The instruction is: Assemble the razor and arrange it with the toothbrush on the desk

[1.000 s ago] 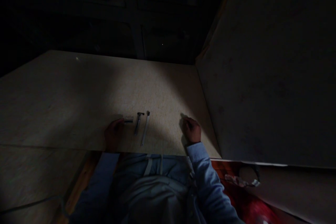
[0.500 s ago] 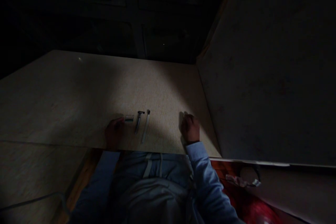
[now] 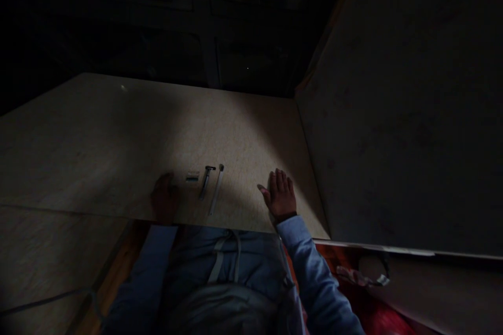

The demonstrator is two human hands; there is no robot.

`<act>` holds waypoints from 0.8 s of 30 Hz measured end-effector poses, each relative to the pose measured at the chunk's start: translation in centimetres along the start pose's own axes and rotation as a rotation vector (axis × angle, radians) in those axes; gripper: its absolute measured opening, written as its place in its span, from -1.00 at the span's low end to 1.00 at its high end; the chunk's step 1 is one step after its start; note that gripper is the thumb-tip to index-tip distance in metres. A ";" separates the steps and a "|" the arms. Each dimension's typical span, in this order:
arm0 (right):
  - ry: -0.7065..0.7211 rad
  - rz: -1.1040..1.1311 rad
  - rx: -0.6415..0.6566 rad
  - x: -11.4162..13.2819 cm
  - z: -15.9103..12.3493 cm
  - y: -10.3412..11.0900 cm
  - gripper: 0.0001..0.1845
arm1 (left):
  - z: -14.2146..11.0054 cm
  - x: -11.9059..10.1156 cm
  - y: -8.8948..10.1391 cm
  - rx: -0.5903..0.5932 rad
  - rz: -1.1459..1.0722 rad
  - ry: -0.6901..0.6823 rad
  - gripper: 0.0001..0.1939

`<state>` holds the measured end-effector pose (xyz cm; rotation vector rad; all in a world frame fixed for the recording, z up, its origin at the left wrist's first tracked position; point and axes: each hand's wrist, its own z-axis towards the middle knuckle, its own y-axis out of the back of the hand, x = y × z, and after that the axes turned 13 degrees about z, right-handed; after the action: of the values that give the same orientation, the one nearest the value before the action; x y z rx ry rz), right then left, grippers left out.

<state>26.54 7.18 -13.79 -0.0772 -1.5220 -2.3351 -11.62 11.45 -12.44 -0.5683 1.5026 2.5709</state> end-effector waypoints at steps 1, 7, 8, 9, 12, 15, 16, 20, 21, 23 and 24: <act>0.009 -0.003 -0.001 0.0 -0.1 -0.1 -0.27 | -0.1 0.1 0.0 0.002 0.002 -0.005 -0.53; 0.017 -0.017 0.000 0.0 -0.2 -0.2 -0.22 | -1.0 0.8 -0.1 0.060 0.060 -0.108 -0.50; 0.017 -0.018 -0.001 0.0 -0.2 -0.2 -0.21 | -1.2 0.9 -0.1 0.067 0.073 -0.125 -0.49; 0.018 -0.020 -0.003 0.0 -0.2 -0.2 -0.21 | -1.4 0.9 -0.1 0.076 0.087 -0.140 -0.48; 0.023 -0.028 -0.012 0.1 -0.2 -0.2 -0.21 | -2.1 0.5 0.3 0.111 0.147 -0.166 -0.46; 0.022 -0.034 -0.014 0.1 -0.2 -0.3 -0.21 | -2.8 -0.4 0.9 0.130 0.206 -0.170 -0.41; 0.020 -0.033 -0.012 0.1 -0.2 -0.3 -0.21 | -3.0 -0.7 1.1 0.134 0.221 -0.175 -0.39; 0.019 -0.022 -0.011 0.1 -0.2 -0.3 -0.20 | -3.2 -1.5 1.7 0.143 0.256 -0.170 -0.26; 0.019 -0.019 -0.011 0.1 -0.1 -0.3 -0.20 | -3.2 -1.5 1.7 0.137 0.250 -0.165 -0.25; 0.016 -0.017 -0.008 0.1 -0.1 -0.3 -0.21 | -3.2 -1.5 1.7 0.111 0.217 -0.161 -0.24; 0.015 -0.015 -0.006 0.1 -0.1 -0.3 -0.21 | -3.1 -1.4 1.6 0.097 0.196 -0.161 -0.25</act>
<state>26.35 7.15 -14.06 -0.0501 -1.5142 -2.3465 -9.94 8.10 -12.00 -0.2065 1.6905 2.5904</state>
